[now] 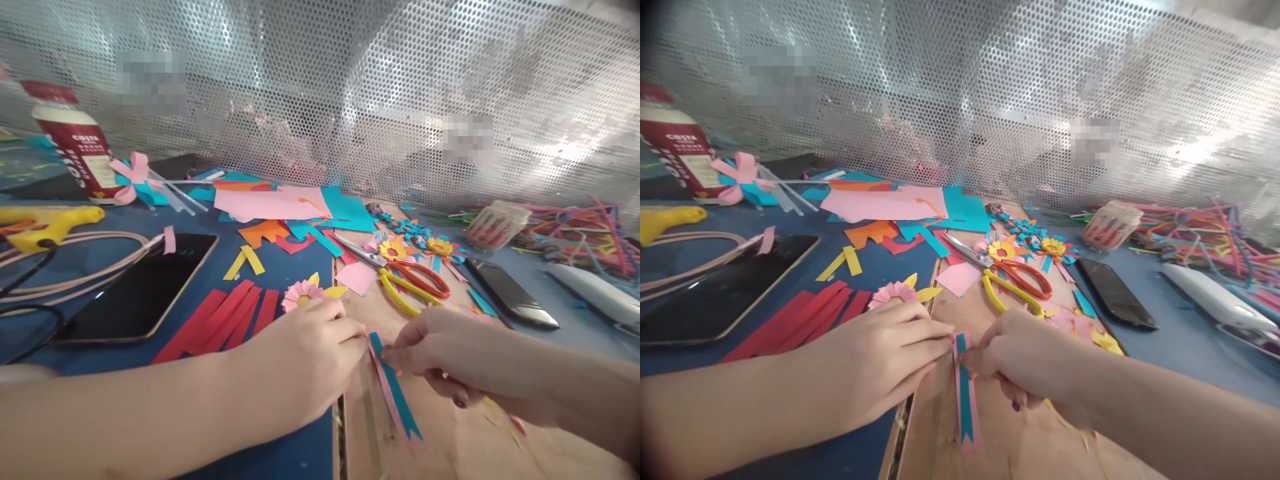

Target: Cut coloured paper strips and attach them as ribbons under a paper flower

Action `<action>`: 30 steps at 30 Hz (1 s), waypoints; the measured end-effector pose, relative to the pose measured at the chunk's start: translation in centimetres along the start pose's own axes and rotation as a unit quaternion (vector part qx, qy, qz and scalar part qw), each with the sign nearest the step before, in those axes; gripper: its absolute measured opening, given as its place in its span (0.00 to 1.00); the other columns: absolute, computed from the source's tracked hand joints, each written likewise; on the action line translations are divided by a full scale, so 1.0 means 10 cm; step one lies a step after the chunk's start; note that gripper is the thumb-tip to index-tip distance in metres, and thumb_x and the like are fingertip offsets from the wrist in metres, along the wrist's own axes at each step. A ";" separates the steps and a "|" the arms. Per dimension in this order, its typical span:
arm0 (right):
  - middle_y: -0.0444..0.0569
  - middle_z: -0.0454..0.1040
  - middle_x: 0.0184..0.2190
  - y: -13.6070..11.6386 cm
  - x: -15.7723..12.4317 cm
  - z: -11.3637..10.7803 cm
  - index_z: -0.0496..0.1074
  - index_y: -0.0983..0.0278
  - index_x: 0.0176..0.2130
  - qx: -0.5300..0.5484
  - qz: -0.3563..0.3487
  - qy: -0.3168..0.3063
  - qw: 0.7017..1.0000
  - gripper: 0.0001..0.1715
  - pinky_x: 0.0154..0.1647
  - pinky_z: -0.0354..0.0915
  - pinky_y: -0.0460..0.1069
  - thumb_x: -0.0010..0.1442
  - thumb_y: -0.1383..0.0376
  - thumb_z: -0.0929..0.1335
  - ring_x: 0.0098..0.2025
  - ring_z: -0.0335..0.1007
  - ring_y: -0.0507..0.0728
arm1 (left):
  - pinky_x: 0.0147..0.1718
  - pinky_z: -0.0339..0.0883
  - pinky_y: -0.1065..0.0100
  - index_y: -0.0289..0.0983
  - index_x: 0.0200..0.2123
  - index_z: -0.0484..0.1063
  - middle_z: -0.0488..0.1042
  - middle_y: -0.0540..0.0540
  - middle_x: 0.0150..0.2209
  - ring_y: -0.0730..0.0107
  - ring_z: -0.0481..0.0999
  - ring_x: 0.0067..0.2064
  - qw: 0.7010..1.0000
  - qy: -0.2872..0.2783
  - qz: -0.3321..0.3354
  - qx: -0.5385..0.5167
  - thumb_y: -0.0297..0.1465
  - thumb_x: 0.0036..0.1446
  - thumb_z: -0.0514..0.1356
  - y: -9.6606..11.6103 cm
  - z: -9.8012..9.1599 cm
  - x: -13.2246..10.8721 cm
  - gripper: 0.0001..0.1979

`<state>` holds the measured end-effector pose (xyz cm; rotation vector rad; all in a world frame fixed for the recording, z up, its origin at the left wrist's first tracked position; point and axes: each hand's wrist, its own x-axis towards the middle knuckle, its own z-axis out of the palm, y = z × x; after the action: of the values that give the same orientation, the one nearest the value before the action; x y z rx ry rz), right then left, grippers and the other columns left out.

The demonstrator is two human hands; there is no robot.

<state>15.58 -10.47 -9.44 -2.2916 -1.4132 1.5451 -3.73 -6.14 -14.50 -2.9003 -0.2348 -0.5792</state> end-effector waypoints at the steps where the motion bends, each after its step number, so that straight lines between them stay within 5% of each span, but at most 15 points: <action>1: 0.40 0.54 0.12 0.00 0.00 0.00 0.60 0.65 0.20 0.000 -0.001 -0.004 1.000 0.11 0.15 0.43 0.41 0.49 0.63 0.65 0.14 0.48 0.45 | 0.47 0.61 0.61 0.36 0.45 0.72 0.75 0.44 0.44 0.64 0.70 0.43 1.000 -0.003 0.000 -0.001 0.26 0.59 0.54 0.00 0.00 0.00 0.12; 13: 0.41 0.54 0.11 -0.01 -0.01 0.00 0.56 0.65 0.18 -0.023 0.009 -0.001 1.000 0.14 0.14 0.41 0.42 0.48 0.64 0.65 0.14 0.48 0.45 | 0.47 0.60 0.63 0.37 0.47 0.71 0.75 0.45 0.45 0.65 0.70 0.45 1.000 -0.005 -0.006 -0.028 0.26 0.59 0.54 0.01 -0.01 0.02 0.13; 30: 0.41 0.56 0.09 -0.07 -0.05 0.01 0.62 0.64 0.21 -0.047 0.034 0.019 0.998 0.13 0.13 0.41 0.41 0.50 0.60 0.66 0.13 0.52 0.47 | 0.47 0.60 0.63 0.39 0.49 0.70 0.75 0.46 0.44 0.66 0.70 0.43 0.998 -0.018 -0.025 -0.050 0.28 0.60 0.54 -0.01 -0.02 0.02 0.14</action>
<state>14.99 -10.44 -8.85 -2.4351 -1.4430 1.4731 -3.63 -6.07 -14.17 -3.0125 -0.2917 -0.5619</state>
